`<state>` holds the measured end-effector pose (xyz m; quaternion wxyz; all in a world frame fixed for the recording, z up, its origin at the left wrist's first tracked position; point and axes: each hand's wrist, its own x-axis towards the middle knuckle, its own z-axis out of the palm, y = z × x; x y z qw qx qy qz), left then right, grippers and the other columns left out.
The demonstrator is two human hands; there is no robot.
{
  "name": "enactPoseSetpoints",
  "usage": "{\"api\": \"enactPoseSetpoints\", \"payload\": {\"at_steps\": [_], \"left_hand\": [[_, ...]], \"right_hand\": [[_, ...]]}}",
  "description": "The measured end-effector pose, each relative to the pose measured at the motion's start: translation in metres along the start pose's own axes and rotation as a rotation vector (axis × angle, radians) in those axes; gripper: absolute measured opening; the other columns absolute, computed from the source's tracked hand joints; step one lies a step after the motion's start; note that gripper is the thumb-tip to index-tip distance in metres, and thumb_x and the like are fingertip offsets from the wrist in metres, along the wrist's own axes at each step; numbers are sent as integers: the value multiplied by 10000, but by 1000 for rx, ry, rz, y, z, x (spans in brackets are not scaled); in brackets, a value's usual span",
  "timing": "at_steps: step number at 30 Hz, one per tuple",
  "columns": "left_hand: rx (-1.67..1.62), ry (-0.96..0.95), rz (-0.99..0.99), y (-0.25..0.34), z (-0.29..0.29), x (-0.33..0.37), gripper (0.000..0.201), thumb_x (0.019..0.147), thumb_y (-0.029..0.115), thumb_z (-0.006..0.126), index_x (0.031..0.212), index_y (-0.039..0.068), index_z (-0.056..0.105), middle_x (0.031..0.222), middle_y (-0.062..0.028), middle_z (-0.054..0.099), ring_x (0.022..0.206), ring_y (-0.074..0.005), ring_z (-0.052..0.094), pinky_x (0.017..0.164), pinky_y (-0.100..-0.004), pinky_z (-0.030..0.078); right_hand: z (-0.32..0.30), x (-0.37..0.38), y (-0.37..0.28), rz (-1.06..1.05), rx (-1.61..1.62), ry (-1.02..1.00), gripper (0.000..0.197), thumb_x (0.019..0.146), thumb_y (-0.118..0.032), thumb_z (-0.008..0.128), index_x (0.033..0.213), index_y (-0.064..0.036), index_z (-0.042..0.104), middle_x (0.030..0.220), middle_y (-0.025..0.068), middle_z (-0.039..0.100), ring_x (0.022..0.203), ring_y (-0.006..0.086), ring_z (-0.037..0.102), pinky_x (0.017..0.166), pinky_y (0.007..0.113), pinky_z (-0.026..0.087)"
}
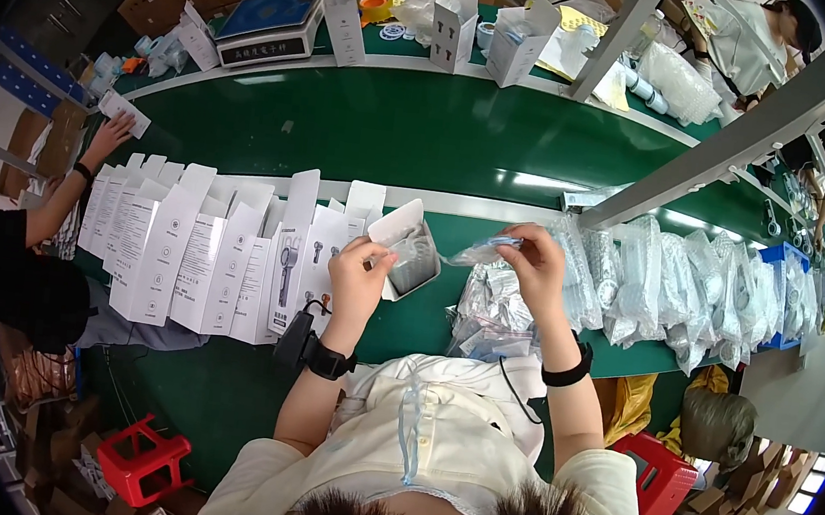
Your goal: The person packages handheld fans by hand, placing a bubble-wrapped fan and a small plastic bag into a white box. They then close the box flaps and set the completed package onto the green assembly line.
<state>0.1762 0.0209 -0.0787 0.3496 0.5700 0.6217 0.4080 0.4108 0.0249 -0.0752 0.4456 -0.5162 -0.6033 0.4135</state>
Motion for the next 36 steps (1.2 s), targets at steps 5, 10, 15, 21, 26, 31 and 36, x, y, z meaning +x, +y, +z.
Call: {"api": "enactPoseSetpoints", "payload": {"at_steps": [5, 10, 15, 21, 26, 31, 36], "left_hand": [[-50, 17, 104, -9, 2, 3, 55, 700, -38, 631, 733, -58, 592, 666, -73, 553, 626, -125, 548, 566, -225, 423], [-166, -16, 17, -18, 5, 4, 72, 709, -11, 643, 734, -61, 599, 777, -111, 624, 635, -162, 591, 549, -260, 474], [-208, -62, -53, -19, 2, 0, 74, 734, -34, 609, 797, -61, 583, 871, -90, 600, 760, -151, 573, 661, -252, 462], [-329, 97, 191, 11, -15, -16, 378, 751, -34, 572, 1101, 4, 436, 1275, -175, 355, 1192, -293, 371, 889, -317, 427], [492, 150, 8, 20, -52, -29, 544, 671, 44, 653, 1160, 17, 416, 1304, -208, 292, 1194, -395, 293, 968, -437, 275], [617, 27, -186, -23, -60, -24, 651, 656, 66, 689, 1216, 6, 364, 1314, -234, 260, 1204, -407, 255, 981, -452, 250], [771, -22, -392, -21, -49, -14, 776, 629, 61, 730, 1270, 4, 296, 1309, -249, 271, 1190, -407, 285, 1000, -448, 238]], "right_hand": [[53, 3, -38, -568, -45, -133, 209, 661, 66, 635, 847, -5, 573, 897, 114, 593, 822, 256, 593, 732, 325, 486], [71, 8, -17, -800, -465, -454, 404, 624, -69, 721, 991, -19, 561, 954, 118, 585, 952, 257, 557, 858, 337, 431], [53, 9, -9, -678, -616, -24, 671, 584, -179, 783, 1162, -38, 474, 1018, 119, 577, 1020, 226, 532, 927, 323, 385], [61, 59, 52, 17, 283, -309, 809, 584, -129, 789, 1269, -45, 366, 1234, 112, 465, 1099, 210, 486, 937, 349, 390], [82, 232, 58, -136, 366, 121, 926, 538, -81, 795, 1310, -39, 285, 1205, 121, 459, 1097, 222, 476, 913, 343, 404], [139, 386, 90, -226, -143, 447, 1047, 494, -128, 817, 1338, -32, 205, 1190, 207, 406, 1117, 340, 403, 957, 382, 342], [148, 438, 125, -157, -192, 475, 1059, 503, -149, 816, 1344, -31, 183, 1197, 223, 386, 1099, 379, 405, 949, 403, 342]]}}
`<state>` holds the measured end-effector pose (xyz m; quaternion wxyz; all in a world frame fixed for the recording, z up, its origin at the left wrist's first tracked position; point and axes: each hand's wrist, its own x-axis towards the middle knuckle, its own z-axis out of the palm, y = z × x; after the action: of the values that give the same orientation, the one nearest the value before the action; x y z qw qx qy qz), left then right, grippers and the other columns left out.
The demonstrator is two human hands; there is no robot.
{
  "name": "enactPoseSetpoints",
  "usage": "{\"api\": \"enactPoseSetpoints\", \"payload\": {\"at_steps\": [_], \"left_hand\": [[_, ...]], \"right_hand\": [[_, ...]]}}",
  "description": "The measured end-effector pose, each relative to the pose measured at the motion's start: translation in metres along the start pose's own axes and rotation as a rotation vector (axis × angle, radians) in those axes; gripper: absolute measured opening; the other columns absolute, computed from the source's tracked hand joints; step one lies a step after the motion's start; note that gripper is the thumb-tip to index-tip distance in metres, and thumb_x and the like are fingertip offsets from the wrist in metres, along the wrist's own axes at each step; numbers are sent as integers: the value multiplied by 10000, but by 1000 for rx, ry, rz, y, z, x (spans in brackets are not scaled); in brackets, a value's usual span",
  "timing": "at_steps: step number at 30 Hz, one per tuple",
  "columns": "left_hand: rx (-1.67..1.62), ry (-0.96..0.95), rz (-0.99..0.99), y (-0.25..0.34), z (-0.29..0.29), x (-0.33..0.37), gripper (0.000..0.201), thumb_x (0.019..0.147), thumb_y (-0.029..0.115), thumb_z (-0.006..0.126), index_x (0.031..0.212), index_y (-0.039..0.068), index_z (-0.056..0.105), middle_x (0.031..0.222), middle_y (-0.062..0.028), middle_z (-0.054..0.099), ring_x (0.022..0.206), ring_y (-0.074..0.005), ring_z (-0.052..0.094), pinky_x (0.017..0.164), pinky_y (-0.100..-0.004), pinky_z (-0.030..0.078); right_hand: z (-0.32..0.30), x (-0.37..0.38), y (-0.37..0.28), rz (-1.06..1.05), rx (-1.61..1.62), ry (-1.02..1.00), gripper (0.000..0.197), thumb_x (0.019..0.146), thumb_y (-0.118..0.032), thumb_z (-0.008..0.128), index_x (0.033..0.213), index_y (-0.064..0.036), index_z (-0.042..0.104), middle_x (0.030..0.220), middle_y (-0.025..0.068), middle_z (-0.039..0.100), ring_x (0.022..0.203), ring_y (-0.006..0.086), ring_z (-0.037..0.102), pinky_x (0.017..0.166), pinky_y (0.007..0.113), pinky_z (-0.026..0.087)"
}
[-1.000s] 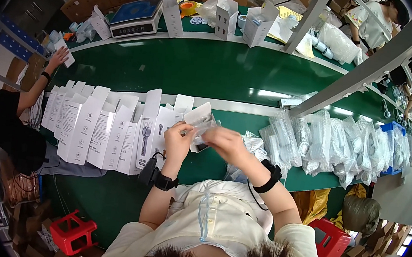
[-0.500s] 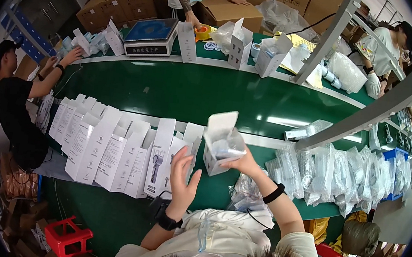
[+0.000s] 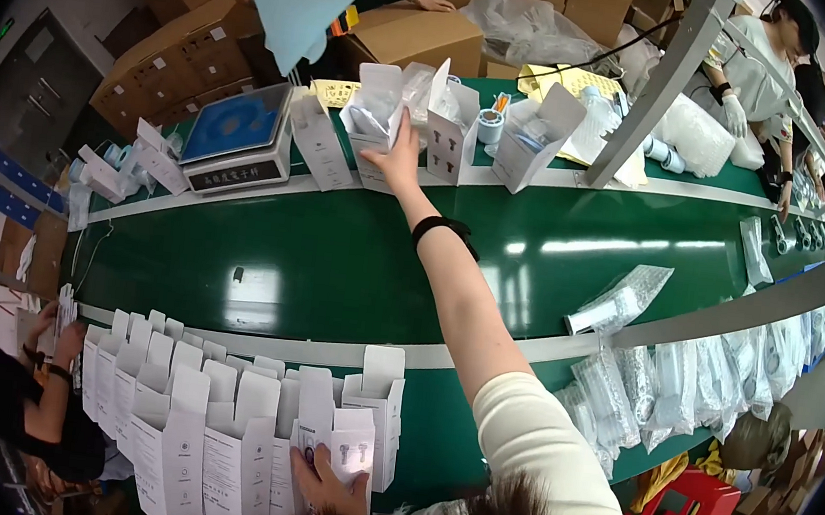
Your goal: The person packages handheld fans by hand, placing a bubble-wrapped fan and a small plastic bag into a white box. They then close the box flaps and set the completed package onto the green assembly line.
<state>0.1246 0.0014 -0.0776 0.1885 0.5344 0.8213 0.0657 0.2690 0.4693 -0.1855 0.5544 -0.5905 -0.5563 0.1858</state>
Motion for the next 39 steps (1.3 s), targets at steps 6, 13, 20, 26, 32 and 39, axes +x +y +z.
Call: {"api": "enactPoseSetpoints", "payload": {"at_steps": [6, 13, 20, 26, 32, 39], "left_hand": [[-95, -57, 165, -15, -13, 2, 680, 674, 134, 714, 1228, 5, 340, 1288, -291, 296, 1148, -435, 355, 972, -459, 299], [-760, 7, 886, 44, 10, -8, 651, 764, -49, 577, 1306, 223, 341, 1339, -246, 186, 1158, -396, 375, 894, -375, 404], [-663, -158, 548, 89, 114, 19, 405, 794, 160, 620, 1170, 74, 499, 1315, -249, 247, 1164, -424, 346, 914, -427, 364], [-137, 42, 458, 129, 119, 28, 697, 740, 430, 635, 1254, 41, 369, 1280, -281, 270, 1136, -427, 355, 852, -502, 375], [-37, -30, 323, 170, 127, 64, 854, 677, 387, 680, 1322, 55, 229, 1236, -291, 300, 1139, -437, 329, 843, -535, 351], [-400, 177, 812, 138, 97, 50, 913, 582, 135, 709, 1345, 100, 208, 1226, -208, 311, 1103, -409, 352, 861, -470, 369]], "right_hand": [[-87, -65, -10, -111, -200, -206, 739, 649, -105, 685, 1285, -23, 318, 1236, 220, 374, 1118, 372, 410, 926, 383, 374], [-338, -159, 10, 84, -1282, -917, 439, 688, 6, 510, 1098, -148, 530, 1028, 82, 552, 1049, 327, 480, 824, 545, 415], [-352, -170, 66, -378, -1292, -965, 448, 663, -98, 605, 1101, -142, 519, 990, 88, 550, 1049, 281, 489, 884, 570, 342], [-341, -163, 50, -206, -1099, -1078, 551, 621, -157, 649, 1143, -121, 476, 956, 107, 555, 1011, 291, 515, 896, 473, 384], [-354, -160, -78, 115, -99, -449, 836, 610, -115, 660, 1338, -121, 250, 1011, 143, 531, 891, 259, 548, 777, 373, 452], [-400, -189, -144, 167, 623, 132, 915, 649, -23, 660, 1384, -139, 126, 1040, 100, 509, 897, 188, 526, 784, 299, 433]]}}
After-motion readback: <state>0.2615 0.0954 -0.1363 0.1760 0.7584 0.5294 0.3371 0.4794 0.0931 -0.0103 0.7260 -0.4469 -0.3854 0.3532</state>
